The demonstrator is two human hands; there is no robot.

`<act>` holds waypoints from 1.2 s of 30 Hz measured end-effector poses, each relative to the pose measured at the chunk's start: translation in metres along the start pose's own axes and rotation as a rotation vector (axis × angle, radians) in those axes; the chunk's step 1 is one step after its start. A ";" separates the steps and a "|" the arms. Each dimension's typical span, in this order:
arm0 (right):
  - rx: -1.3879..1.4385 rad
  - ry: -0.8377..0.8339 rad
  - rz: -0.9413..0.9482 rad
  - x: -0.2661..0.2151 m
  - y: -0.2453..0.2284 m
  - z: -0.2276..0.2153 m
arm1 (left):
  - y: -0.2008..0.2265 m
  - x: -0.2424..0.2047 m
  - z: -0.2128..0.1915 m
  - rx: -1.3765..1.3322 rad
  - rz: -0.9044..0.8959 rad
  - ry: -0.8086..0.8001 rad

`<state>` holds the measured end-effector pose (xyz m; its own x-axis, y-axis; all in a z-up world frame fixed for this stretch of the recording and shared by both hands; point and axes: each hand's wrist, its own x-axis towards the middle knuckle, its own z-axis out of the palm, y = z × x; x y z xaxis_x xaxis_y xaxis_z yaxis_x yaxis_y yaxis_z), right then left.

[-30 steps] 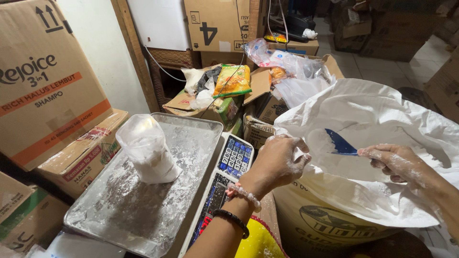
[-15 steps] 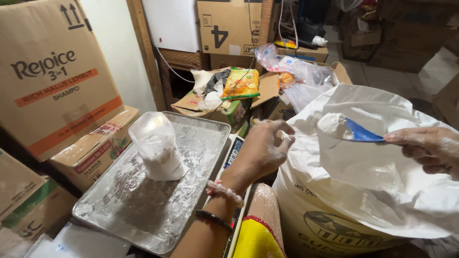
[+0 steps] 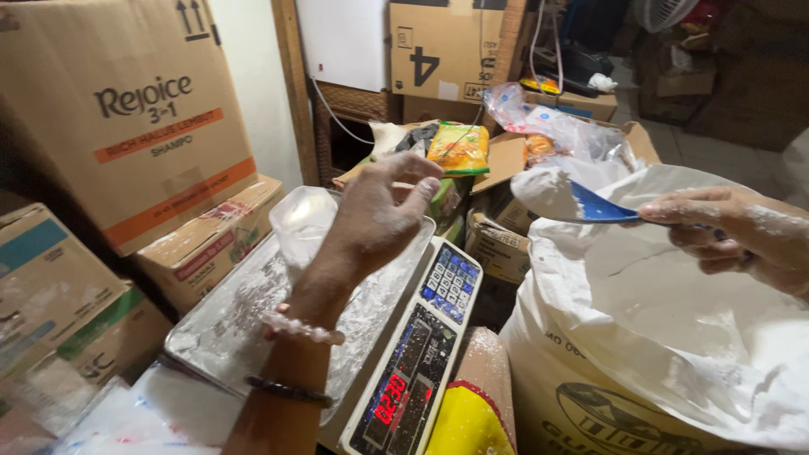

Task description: The person scoops white powder from a large sack into small plastic bags placed on a digital scale. They adjust the amount by adding or removing powder until the target weight is reached, then tie the bag and set it aside.

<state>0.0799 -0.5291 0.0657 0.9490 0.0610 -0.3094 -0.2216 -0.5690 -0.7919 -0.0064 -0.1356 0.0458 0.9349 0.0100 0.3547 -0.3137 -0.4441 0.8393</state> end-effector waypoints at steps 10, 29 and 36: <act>-0.004 -0.157 -0.205 0.008 -0.078 0.091 | -0.010 -0.024 -0.073 0.183 -0.122 0.186; -0.085 -0.316 -0.338 0.011 -0.154 0.180 | -0.046 -0.029 -0.094 0.249 -0.450 0.374; -0.144 -0.334 -0.369 0.021 -0.167 0.197 | -0.080 -0.026 -0.098 0.312 -0.407 0.470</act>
<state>0.0922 -0.2713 0.0877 0.8297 0.5239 -0.1926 0.1699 -0.5657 -0.8069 -0.0215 -0.0130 0.0099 0.7748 0.5860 0.2374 0.1745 -0.5591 0.8105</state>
